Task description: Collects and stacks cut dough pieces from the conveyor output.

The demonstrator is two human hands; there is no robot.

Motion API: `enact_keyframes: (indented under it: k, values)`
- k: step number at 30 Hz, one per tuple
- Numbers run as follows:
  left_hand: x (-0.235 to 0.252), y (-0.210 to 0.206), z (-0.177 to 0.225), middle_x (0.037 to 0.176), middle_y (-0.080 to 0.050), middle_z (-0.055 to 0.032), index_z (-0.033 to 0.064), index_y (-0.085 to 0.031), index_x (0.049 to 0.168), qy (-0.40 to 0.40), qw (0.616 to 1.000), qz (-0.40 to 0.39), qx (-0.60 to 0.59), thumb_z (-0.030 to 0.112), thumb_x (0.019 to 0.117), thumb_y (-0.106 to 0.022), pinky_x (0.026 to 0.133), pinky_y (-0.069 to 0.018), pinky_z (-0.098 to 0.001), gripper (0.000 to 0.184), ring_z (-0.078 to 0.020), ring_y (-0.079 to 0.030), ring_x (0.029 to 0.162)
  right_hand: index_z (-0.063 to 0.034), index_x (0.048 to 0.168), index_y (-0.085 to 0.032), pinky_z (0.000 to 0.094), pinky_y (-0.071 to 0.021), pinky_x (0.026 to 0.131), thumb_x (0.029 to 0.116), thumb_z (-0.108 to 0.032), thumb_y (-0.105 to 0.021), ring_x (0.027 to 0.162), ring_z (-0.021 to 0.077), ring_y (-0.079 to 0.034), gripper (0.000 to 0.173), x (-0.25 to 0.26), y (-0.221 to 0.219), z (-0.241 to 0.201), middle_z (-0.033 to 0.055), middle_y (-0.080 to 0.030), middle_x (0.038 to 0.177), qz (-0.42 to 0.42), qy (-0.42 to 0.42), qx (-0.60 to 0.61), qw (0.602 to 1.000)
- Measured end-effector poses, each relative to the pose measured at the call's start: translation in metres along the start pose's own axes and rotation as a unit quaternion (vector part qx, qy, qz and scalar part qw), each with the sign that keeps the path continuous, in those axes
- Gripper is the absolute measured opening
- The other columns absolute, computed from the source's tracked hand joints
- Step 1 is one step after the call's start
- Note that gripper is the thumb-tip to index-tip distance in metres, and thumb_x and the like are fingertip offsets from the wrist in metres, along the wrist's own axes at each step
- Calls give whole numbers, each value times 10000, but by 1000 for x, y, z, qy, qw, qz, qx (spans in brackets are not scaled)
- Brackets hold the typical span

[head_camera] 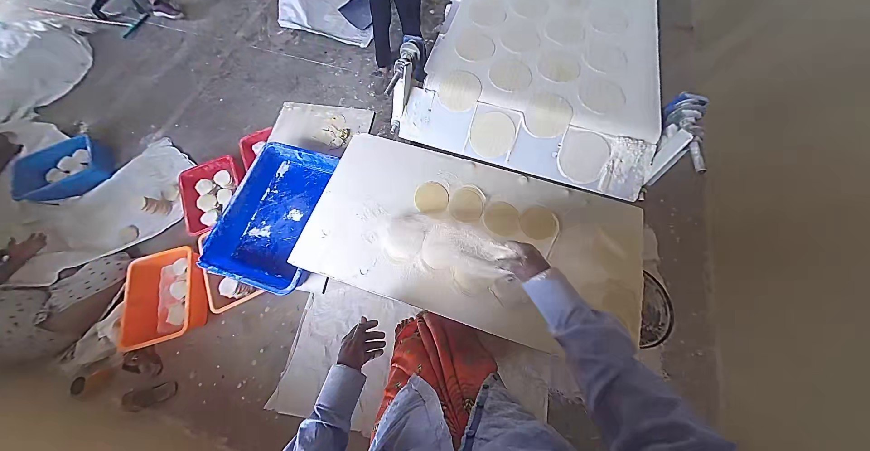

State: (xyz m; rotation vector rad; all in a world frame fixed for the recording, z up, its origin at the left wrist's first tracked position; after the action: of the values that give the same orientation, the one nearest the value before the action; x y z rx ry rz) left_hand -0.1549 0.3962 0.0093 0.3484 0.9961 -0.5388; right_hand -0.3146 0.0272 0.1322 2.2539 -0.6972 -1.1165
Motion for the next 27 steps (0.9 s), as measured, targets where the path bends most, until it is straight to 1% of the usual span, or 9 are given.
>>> enact_keyframes:
  k: [4, 8, 11, 14, 16, 18, 22, 25, 27]
  values:
    - [4, 10, -15, 1158, -641, -245, -16, -490, 1405, 16, 1000, 10, 16, 401, 1136, -241, 794, -525, -447, 555, -299, -649, 894, 88, 1352, -564, 586, -400, 1124, 999, -150, -644, 1338, 457, -532, 433, -22, 11, 66, 317, -581, 1374, -22, -96, -169, 981]
    - [4, -21, 1, 1165, -643, -237, -9, -484, 1412, 0, 998, -25, 54, 339, 1134, -324, 797, -528, -438, 473, -286, -651, 903, 98, 1148, -680, 588, -483, 1007, 884, -101, -792, 1116, 442, -657, 349, -27, 11, -7, 311, -686, 1130, 69, 51, 4, 996]
    - [-7, -47, 18, 1093, -666, -203, -7, -507, 1377, -28, 996, -59, 63, 272, 1116, -413, 756, -551, -407, 393, -254, -671, 853, 53, 1155, -706, 531, -519, 970, 867, -74, -812, 1046, 363, -674, 332, -27, 11, -7, 258, -701, 1099, 77, 55, 115, 989]
    - [-9, -63, 21, 1081, -667, -193, -2, -520, 1368, -36, 992, -85, 81, 248, 1114, -427, 752, -551, -400, 368, -246, -671, 850, 86, 1200, -683, 587, -464, 1044, 966, -22, -663, 1161, 451, -643, 259, -40, 30, 39, 316, -676, 1189, 93, -10, -9, 996]
    - [-8, -70, 15, 1092, -664, -198, -1, -523, 1368, -25, 992, -86, 91, 243, 1114, -430, 767, -546, -413, 365, -258, -667, 871, 23, 1298, -659, 640, -429, 1063, 995, -5, -584, 1268, 488, -585, 313, -46, 46, 70, 302, -639, 1313, 106, -68, -130, 984]
    - [-8, -74, 6, 1112, -657, -214, -8, -519, 1370, -15, 991, -88, 101, 239, 1112, -438, 779, -545, -428, 367, -274, -665, 887, -54, 1423, -587, 675, -333, 1136, 980, -37, -618, 1459, 483, -385, 444, -39, 50, 96, 249, -478, 1542, 137, -94, -174, 971]
    - [-13, -84, -3, 1125, -656, -224, -28, -517, 1357, -10, 988, -92, 127, 190, 1103, -463, 774, -553, -412, 339, -265, -673, 878, -9, 1438, -560, 583, -414, 1132, 1003, -241, -682, 1344, 416, -553, 508, 3, 8, 122, 248, -595, 1420, 64, -115, -96, 987]
    - [-15, -82, -6, 1139, -648, -236, -27, -483, 1395, -20, 985, -95, 146, 130, 1086, -489, 778, -557, -411, 346, -270, -677, 883, 76, 1444, -494, 533, -411, 1143, 992, -474, -656, 1387, 403, -512, 729, 13, -25, 142, 292, -524, 1466, -3, -230, -132, 964]
    - [-13, -75, -9, 1152, -636, -250, -31, -439, 1431, -20, 987, -81, 137, 80, 1077, -484, 781, -558, -418, 374, -280, -674, 891, 78, 1405, -532, 516, -408, 1148, 986, -517, -646, 1398, 386, -504, 736, 10, -31, 143, 283, -528, 1466, 3, -264, -118, 957]
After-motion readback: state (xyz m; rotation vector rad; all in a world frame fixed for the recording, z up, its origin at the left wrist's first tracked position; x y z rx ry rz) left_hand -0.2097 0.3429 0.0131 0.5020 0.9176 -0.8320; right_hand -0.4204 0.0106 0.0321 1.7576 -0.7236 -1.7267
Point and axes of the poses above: each hand's wrist, its own x-axis towards the middle knuckle, its own y-axis out of the back of the hand, z = x × y, the point moved 9 cm from there along x, towards the middle knuckle
